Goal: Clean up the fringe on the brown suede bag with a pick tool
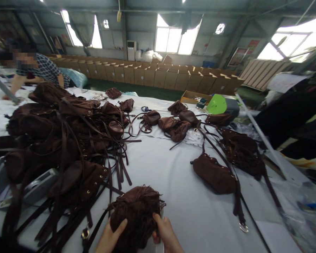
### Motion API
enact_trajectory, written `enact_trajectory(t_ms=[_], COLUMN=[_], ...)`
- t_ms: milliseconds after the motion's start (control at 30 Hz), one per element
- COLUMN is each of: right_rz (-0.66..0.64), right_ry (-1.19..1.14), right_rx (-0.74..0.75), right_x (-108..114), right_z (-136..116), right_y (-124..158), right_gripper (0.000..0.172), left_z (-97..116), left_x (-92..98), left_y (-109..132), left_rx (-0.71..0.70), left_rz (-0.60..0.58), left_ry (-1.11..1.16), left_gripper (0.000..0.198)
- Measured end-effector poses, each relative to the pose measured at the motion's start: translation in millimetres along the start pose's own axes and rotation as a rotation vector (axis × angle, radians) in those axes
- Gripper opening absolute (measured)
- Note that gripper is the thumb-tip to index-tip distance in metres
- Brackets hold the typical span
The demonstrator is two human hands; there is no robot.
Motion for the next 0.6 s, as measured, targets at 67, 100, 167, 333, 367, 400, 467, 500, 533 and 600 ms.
enact_trajectory(t_ms=[67,100,167,333,367,400,467,500,533,600], right_rz=[0.000,0.011,0.067,0.320,0.357,0.385,0.375,0.344,0.301,0.190], right_ry=[0.001,0.001,-0.006,-0.019,-0.015,-0.021,0.036,0.129,0.272,0.682], right_rx=[0.026,0.040,0.059,0.056,0.060,0.067,0.196,0.330,0.489,0.769], right_x=[7.9,16.4,42.9,135.7,149.4,159.2,161.9,154.1,139.7,95.3], right_z=[5.9,9.2,17.0,32.4,30.7,26.6,1.6,-19.4,-42.5,-77.4], right_y=[7.9,11.9,19.3,38.7,43.6,49.3,63.0,72.1,83.0,103.1], right_gripper=[0.043,0.044,0.047,0.053,0.049,0.045,0.034,0.029,0.025,0.025], left_z=[18.1,24.6,33.6,35.8,37.1,39.7,45.9,49.0,52.0,59.4], left_x=[-4.7,-3.8,6.6,39.9,39.7,36.4,23.2,15.2,7.1,-7.7], left_y=[-7.5,-9.3,-10.5,-8.8,-6.9,-4.4,2.3,5.8,9.1,15.9], left_rx=[-0.050,-0.077,-0.130,-0.114,-0.123,-0.146,-0.207,-0.232,-0.251,-0.291], left_rz=[-0.087,-0.115,-0.118,-0.131,-0.168,-0.211,-0.292,-0.318,-0.334,-0.345], left_ry=[0.004,0.007,0.009,-0.064,-0.071,-0.081,-0.134,-0.168,-0.198,-0.249], left_gripper=[0.069,0.068,0.065,0.057,0.055,0.054,0.052,0.052,0.054,0.056])
Point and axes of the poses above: each hand's wrist, its own y-axis away from the middle knuckle, its own x-axis out of the back of the hand, z = x × y, the point moved 8 cm from there along -y, towards the middle knuckle, and after that the axes turned 7 degrees about -y, right-handed, at the moved point
